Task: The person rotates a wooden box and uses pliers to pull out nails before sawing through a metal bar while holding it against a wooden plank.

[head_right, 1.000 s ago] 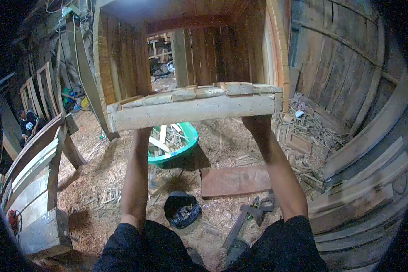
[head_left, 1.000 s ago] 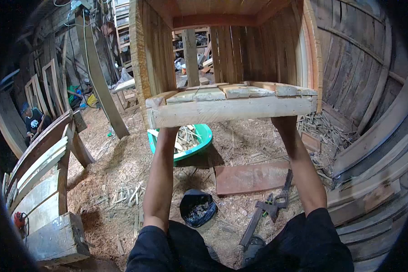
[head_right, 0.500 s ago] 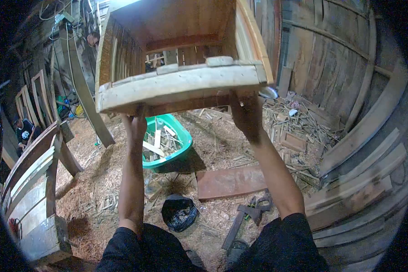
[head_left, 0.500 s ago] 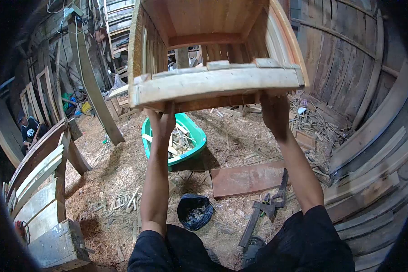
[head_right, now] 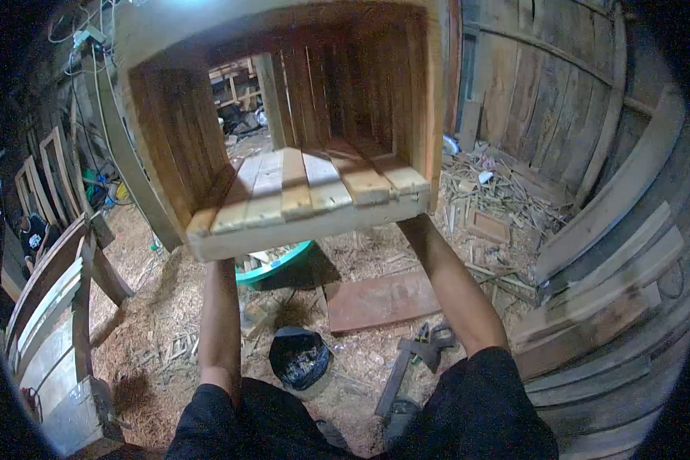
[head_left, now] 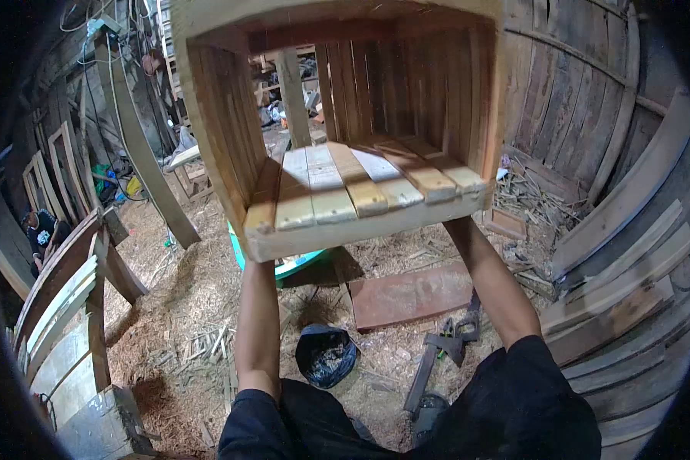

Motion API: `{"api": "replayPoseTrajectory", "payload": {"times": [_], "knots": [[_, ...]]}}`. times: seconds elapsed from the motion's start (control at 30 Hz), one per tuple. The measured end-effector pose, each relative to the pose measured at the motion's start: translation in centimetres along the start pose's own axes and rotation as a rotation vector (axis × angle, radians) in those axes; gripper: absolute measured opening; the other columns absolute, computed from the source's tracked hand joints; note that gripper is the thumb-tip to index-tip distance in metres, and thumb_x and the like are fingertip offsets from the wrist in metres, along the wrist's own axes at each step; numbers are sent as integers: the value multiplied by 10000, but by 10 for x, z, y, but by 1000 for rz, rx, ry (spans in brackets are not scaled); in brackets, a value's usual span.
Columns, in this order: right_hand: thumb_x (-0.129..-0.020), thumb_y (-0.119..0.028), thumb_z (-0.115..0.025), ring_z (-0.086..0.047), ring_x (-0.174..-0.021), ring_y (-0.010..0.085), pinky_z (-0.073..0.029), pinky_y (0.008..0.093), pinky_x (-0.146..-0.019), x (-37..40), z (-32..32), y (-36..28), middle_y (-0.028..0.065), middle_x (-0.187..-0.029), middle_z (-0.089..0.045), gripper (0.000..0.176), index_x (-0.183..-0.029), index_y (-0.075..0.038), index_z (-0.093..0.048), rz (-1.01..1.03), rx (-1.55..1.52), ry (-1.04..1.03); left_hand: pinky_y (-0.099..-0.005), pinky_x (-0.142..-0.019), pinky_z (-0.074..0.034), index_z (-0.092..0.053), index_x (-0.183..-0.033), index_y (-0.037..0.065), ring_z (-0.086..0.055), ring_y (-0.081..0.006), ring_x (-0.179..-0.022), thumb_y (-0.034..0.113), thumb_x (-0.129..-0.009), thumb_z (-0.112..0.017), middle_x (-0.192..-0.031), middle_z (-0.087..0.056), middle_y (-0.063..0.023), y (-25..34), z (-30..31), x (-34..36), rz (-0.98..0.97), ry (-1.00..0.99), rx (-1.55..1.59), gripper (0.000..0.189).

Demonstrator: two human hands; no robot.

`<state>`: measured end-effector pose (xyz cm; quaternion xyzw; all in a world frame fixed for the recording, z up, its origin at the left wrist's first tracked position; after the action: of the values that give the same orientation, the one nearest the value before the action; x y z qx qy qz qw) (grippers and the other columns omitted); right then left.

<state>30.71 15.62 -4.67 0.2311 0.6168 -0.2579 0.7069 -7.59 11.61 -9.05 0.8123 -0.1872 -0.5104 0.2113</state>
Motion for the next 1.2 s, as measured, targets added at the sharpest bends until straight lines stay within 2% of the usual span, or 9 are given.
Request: {"api": "replayPoseTrajectory", "payload": {"times": [0.3,1.2], "knots": [[-967,-292,-558,-591,-1033,337,-452,458,-911,11,5,-12,168,-1083,-612,344,-1191,-30,-555,-22,-1,-77,-338,-913,-453,-513,-1230,3,-563,-208,-1045,154,-914,-619,-1146,-577,-96,-23,17,11,130,-30,62,366],[-931,-317,-611,-611,-1007,313,-467,426,-914,7,11,-14,154,-1050,-632,374,-1164,-26,-574,-26,5,-114,-347,-1056,-371,-475,-1355,12,-487,-212,-1196,280,-975,-553,-1326,-523,-91,-43,43,28,267,-101,144,472]]}}
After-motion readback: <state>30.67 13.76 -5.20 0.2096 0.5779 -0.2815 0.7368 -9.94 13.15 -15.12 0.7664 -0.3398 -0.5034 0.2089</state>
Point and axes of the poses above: each hand's wrist, its own x-axis away from the middle knuckle, its own z-axis out of the back of the hand, y = z × x, the point moved 5 cm from there along -x, towards the middle knuckle
